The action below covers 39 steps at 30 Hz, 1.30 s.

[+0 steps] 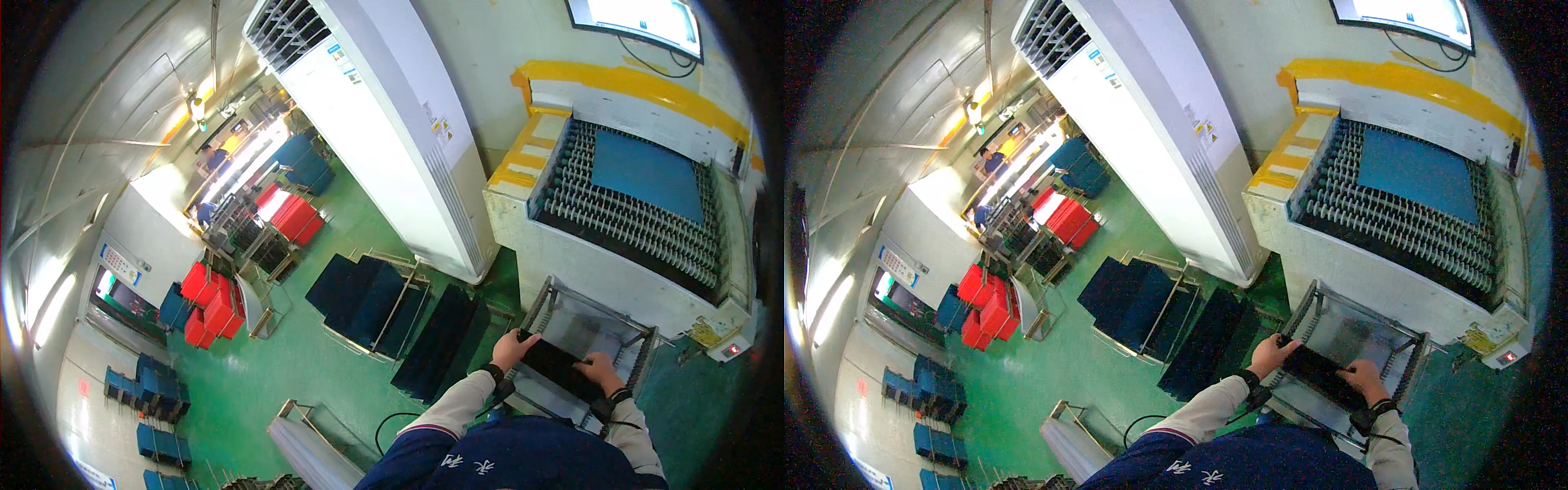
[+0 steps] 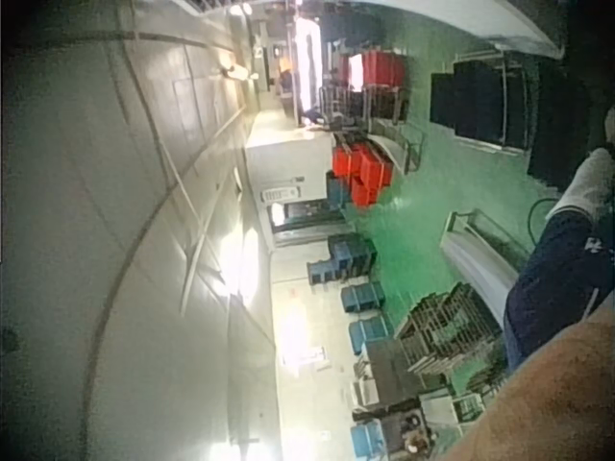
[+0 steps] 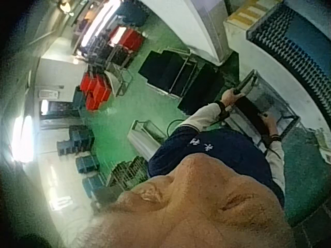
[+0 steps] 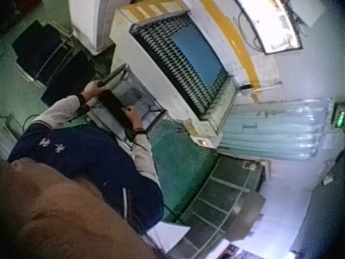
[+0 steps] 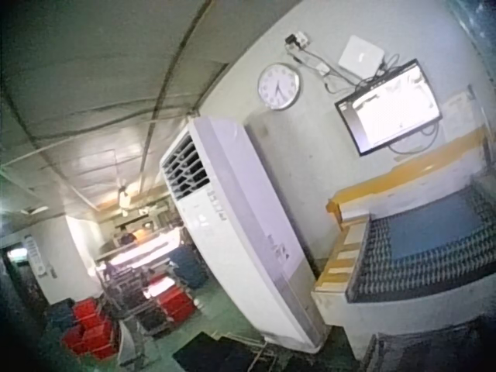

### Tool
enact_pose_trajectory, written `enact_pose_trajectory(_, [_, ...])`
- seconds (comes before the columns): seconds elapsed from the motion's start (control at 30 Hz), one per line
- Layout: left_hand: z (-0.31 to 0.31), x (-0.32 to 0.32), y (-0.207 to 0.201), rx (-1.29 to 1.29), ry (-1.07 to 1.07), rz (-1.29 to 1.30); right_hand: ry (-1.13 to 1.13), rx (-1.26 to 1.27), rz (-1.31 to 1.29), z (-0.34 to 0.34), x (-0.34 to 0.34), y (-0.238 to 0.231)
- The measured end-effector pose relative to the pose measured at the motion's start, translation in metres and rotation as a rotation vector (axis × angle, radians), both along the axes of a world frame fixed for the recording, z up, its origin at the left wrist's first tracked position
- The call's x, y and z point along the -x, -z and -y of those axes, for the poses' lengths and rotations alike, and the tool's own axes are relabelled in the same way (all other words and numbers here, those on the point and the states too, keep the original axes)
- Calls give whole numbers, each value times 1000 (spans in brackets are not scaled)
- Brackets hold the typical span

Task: Unloading blue metal sheets from a conveyor-style machine and placing them into a rack.

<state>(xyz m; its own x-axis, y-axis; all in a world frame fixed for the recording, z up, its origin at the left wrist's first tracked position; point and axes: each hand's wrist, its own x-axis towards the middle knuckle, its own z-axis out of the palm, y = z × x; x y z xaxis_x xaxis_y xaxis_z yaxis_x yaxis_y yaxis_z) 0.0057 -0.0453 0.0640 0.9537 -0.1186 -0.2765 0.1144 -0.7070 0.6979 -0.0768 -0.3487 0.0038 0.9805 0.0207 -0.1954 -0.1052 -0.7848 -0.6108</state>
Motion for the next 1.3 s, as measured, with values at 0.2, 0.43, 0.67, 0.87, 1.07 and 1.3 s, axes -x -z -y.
enact_pose_trajectory(0.2, [-1,1,33,-58,-59,169,28,-36,-38,-3,7,2])
enact_pose_trajectory(0.43, [-1,1,38,-35,-67,158,-49,5,55,-7,14,-2])
enact_pose_trajectory(0.67, [6,8,28,-58,-164,151,-116,156,24,-7,17,3])
enact_pose_trajectory(0.87, [0,7,40,-9,-191,177,-156,303,-23,-16,11,-12])
enact_pose_trajectory(1.07, [1,2,43,-18,-207,181,-110,329,26,-24,12,-64])
enact_pose_trajectory(1.3, [3,0,46,-63,-221,178,-120,286,356,-11,10,-183])
